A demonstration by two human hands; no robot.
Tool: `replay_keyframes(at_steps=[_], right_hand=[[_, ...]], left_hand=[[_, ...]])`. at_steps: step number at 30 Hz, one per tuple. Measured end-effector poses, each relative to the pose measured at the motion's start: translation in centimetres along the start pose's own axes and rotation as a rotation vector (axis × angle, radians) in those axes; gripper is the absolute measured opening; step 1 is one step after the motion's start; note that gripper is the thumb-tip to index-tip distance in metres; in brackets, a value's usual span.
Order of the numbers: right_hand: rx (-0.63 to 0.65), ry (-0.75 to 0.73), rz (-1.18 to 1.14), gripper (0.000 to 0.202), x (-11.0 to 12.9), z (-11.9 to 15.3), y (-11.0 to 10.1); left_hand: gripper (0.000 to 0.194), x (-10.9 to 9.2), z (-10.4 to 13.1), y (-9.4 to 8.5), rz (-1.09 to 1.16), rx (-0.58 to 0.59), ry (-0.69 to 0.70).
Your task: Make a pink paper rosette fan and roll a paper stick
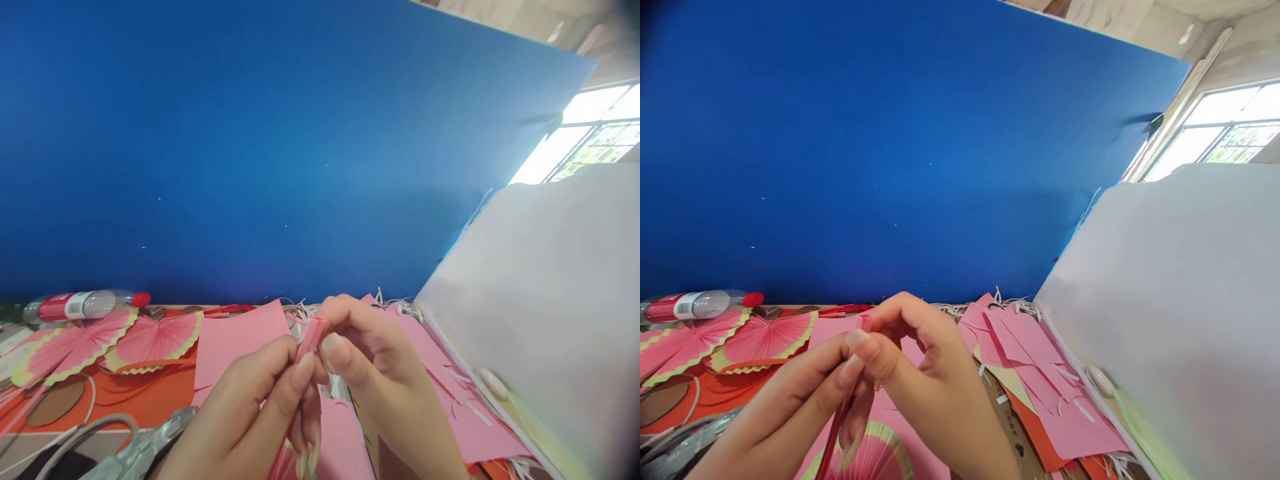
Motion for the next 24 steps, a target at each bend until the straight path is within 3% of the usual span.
replay_keyframes(at_steps=[5, 11, 19, 24], right_hand=[[-0.087, -0.024, -0.001, 0.024, 0.0, -0.1, -0.1], [-0.158, -0.083, 0.111, 0.025, 0.4, 0.1, -0.1], [-0.065, 0.058, 0.082, 0.021, -0.1, 0.3, 0.3], [-0.028, 0.106, 0.015, 0.025, -0.3, 0.2, 0.2]], left_hand=[[0.033, 0.1, -0.1, 0.0, -0.088, 0.112, -0.001], [0.032, 1.3, 0.2, 0.4, -0.068, 0.072, 0.001], [0.035, 0.4, -0.2, 0.1, -0.109, -0.037, 0.098], [0.034, 0.3, -0.1, 0.1, -0.128, 0.012, 0.076]])
Point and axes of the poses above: each hand's wrist, its own z-axis away from the middle knuckle, its own y-axis out of the palm, x = y × z, the point moved 3 cm from there along -z, towards the middle knuckle, and after that the axes turned 3 degrees about -x, right-handed, at the moved point
